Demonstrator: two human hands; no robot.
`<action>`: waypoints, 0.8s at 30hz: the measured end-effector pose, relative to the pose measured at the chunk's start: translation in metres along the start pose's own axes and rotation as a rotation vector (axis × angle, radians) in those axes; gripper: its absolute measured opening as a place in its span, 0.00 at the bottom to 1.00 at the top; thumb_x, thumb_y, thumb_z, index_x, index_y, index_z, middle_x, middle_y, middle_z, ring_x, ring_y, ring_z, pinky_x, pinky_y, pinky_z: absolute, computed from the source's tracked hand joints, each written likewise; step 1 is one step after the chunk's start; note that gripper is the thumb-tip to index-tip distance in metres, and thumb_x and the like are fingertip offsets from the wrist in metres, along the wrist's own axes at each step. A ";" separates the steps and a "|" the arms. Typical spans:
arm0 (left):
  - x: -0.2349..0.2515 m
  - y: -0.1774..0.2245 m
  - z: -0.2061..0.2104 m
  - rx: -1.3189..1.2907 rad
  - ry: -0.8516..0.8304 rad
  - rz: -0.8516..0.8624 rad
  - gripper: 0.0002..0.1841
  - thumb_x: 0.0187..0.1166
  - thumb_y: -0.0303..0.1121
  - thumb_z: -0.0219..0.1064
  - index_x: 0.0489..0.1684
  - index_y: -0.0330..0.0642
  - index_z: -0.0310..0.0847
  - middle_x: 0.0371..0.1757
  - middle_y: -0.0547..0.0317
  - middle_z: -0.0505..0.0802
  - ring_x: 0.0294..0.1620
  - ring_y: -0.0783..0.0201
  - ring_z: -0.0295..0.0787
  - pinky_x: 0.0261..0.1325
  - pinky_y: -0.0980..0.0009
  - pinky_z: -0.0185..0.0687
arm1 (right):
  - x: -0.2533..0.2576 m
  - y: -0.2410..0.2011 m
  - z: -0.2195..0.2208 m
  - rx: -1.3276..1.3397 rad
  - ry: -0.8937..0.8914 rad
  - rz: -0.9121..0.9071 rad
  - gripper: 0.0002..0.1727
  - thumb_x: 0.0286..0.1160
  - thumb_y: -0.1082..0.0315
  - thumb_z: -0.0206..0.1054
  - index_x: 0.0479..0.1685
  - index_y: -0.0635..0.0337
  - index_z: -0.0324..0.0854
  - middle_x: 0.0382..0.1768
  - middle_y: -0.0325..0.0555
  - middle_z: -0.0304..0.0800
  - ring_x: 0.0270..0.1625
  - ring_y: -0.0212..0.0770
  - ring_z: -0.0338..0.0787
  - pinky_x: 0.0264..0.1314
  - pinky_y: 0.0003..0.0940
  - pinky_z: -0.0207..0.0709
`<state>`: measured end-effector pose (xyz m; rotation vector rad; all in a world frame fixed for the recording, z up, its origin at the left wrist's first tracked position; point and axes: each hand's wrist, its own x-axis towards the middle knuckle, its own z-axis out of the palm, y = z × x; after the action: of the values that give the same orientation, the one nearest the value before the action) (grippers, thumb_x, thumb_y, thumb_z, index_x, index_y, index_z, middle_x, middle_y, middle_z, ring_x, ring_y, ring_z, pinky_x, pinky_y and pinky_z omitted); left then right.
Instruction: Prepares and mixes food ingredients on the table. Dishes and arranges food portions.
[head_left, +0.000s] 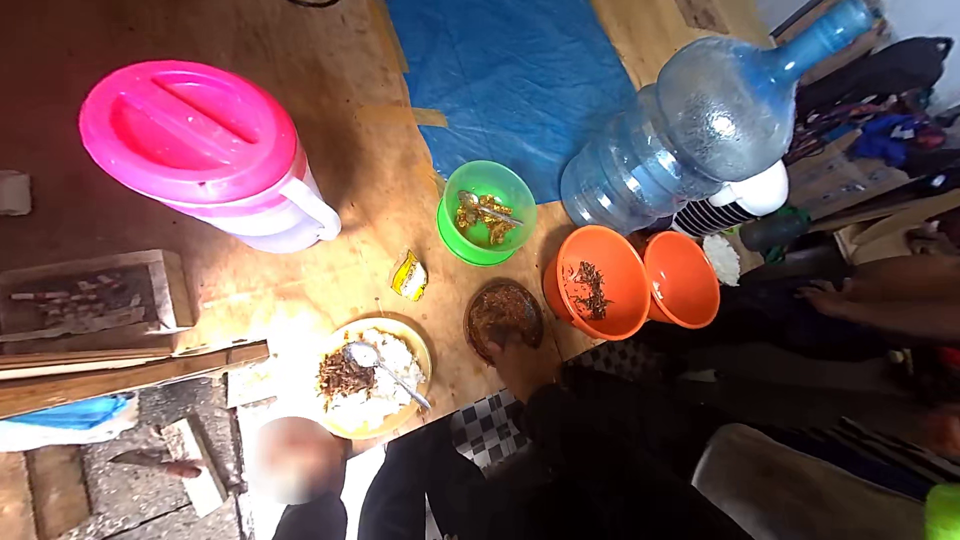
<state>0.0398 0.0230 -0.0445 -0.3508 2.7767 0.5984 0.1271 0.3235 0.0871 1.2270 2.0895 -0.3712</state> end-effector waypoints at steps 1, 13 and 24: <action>0.001 0.001 0.001 0.001 -0.005 0.003 0.35 0.93 0.46 0.26 0.75 0.28 0.72 0.76 0.32 0.80 0.82 0.38 0.73 0.85 0.44 0.60 | 0.010 0.004 -0.005 0.002 0.009 0.002 0.41 0.90 0.35 0.41 0.78 0.65 0.71 0.60 0.65 0.90 0.65 0.65 0.90 0.67 0.67 0.79; 0.002 0.001 0.001 0.015 -0.005 -0.004 0.34 0.93 0.45 0.27 0.76 0.30 0.72 0.77 0.33 0.80 0.82 0.39 0.73 0.85 0.45 0.61 | 0.002 0.047 -0.013 -0.154 0.027 -0.214 0.41 0.88 0.32 0.43 0.75 0.60 0.76 0.60 0.65 0.89 0.66 0.66 0.88 0.68 0.68 0.79; 0.000 0.004 0.000 0.019 -0.016 -0.032 0.34 0.93 0.45 0.27 0.75 0.29 0.72 0.77 0.32 0.80 0.82 0.37 0.72 0.84 0.44 0.61 | 0.026 0.083 0.000 0.310 0.154 -0.054 0.35 0.95 0.42 0.38 0.90 0.53 0.64 0.68 0.61 0.87 0.67 0.61 0.89 0.70 0.64 0.79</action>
<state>0.0389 0.0262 -0.0428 -0.3836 2.7544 0.5639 0.1898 0.3834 0.0770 1.4167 2.2603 -0.6639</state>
